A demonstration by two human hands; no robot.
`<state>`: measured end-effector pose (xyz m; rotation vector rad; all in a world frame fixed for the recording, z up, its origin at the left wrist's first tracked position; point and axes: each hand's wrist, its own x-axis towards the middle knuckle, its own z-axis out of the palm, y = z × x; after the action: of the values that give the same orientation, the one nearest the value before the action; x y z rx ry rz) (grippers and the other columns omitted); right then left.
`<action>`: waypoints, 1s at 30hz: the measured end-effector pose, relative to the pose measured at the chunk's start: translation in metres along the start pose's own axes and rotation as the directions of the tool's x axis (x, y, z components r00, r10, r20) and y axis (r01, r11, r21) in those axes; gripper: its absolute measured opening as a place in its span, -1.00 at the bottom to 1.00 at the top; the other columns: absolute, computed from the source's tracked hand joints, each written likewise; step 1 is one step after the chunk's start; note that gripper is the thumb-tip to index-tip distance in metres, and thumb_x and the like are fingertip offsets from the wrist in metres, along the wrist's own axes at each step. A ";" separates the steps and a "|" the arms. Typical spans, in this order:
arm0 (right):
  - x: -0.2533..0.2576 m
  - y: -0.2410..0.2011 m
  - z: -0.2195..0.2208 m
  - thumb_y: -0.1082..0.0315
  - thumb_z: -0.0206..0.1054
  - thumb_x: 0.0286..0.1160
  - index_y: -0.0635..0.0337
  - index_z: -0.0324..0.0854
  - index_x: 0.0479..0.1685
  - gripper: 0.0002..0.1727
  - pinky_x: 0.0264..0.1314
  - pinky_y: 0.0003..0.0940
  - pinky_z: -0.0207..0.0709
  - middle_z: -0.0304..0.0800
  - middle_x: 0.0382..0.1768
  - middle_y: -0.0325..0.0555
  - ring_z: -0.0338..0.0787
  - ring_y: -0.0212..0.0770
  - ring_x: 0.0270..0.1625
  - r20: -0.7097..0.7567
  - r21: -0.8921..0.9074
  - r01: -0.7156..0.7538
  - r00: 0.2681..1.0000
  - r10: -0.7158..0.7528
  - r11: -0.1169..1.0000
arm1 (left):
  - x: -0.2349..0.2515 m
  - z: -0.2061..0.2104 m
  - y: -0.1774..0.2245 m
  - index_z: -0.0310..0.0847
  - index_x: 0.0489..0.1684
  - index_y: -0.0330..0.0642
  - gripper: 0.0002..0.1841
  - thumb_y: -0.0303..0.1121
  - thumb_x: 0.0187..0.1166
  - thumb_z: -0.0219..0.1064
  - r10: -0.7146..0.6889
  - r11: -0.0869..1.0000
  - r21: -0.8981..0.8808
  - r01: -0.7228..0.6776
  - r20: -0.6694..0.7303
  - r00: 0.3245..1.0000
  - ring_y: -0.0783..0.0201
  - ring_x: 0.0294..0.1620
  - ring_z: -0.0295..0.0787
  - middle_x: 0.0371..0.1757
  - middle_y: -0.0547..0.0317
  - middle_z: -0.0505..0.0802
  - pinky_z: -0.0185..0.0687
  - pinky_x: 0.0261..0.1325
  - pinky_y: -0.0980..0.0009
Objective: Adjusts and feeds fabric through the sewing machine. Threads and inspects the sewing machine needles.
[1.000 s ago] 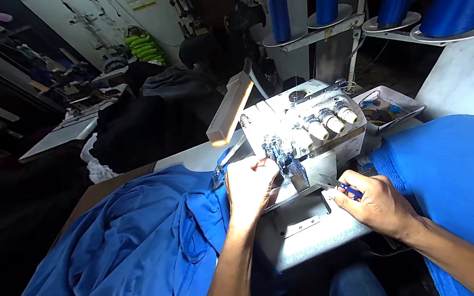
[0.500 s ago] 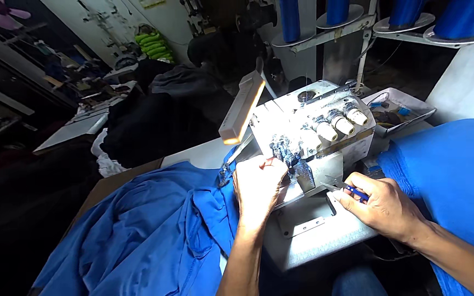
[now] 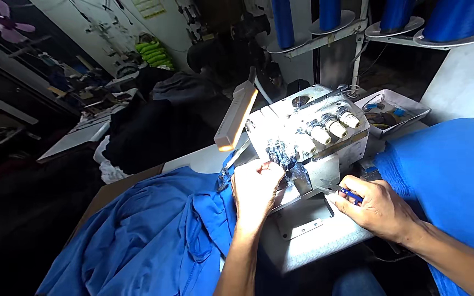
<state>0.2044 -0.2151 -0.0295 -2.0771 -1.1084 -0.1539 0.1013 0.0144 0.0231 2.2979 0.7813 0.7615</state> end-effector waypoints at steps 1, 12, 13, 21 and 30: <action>-0.001 0.000 -0.001 -0.05 0.33 0.43 -0.24 0.56 -0.48 -0.77 -0.74 -0.59 0.13 0.34 -0.74 -0.63 0.32 -0.64 -0.72 -0.003 0.002 -0.005 1.000 0.005 1.000 | 0.000 0.000 0.001 0.66 -0.75 0.09 -0.75 -0.23 0.35 0.50 -0.001 1.000 0.000 0.001 0.003 1.000 0.38 -0.67 0.57 -0.73 0.40 0.68 0.40 -0.53 0.18; 0.017 0.017 -0.053 -0.08 0.35 0.56 -0.20 0.60 -0.52 -0.68 -0.71 -0.42 0.31 0.47 -0.76 -0.44 0.47 -0.45 -0.72 0.271 -0.044 -0.288 0.918 0.289 0.957 | 0.000 0.000 0.001 0.64 -0.75 0.09 -0.73 -0.22 0.39 0.46 -0.033 0.999 0.023 0.033 0.030 0.999 0.33 -0.67 0.57 -0.73 0.38 0.66 0.42 -0.54 0.13; 0.019 0.021 -0.059 -0.08 0.35 0.58 -0.19 0.61 -0.50 -0.68 -0.67 -0.39 0.36 0.51 -0.73 -0.42 0.51 -0.43 -0.69 0.321 -0.105 -0.298 0.893 0.316 0.949 | 0.000 0.000 0.000 0.63 -0.75 0.09 -0.72 -0.21 0.40 0.45 -0.033 0.999 0.021 0.032 0.031 0.999 0.33 -0.67 0.56 -0.73 0.38 0.65 0.40 -0.54 0.14; 0.010 0.018 -0.052 -0.09 0.16 0.70 -0.15 0.60 -0.06 -0.72 -0.45 -0.12 0.55 0.61 -0.58 -0.33 0.71 -0.23 -0.45 0.360 -0.482 -0.203 0.841 0.404 0.852 | -0.010 -0.003 -0.005 0.67 -0.68 0.05 -0.74 -0.19 0.46 0.43 0.009 1.000 -0.002 -0.009 0.055 0.998 0.29 -0.71 0.56 -0.71 0.30 0.69 0.39 -0.62 0.16; 0.011 0.022 -0.064 -0.07 0.19 0.70 -0.24 0.71 -0.02 -0.74 -0.50 -0.20 0.56 0.62 -0.61 -0.42 0.66 -0.34 -0.55 0.426 -0.416 -0.132 0.846 0.321 0.900 | -0.001 -0.001 -0.003 0.60 -0.76 0.12 -0.71 -0.19 0.40 0.46 -0.015 1.000 0.020 0.015 0.015 1.000 0.33 -0.65 0.57 -0.74 0.40 0.64 0.40 -0.51 0.12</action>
<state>0.2427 -0.2581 0.0070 -2.6718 -1.1653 0.3273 0.0994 0.0161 0.0215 2.3106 0.8022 0.7314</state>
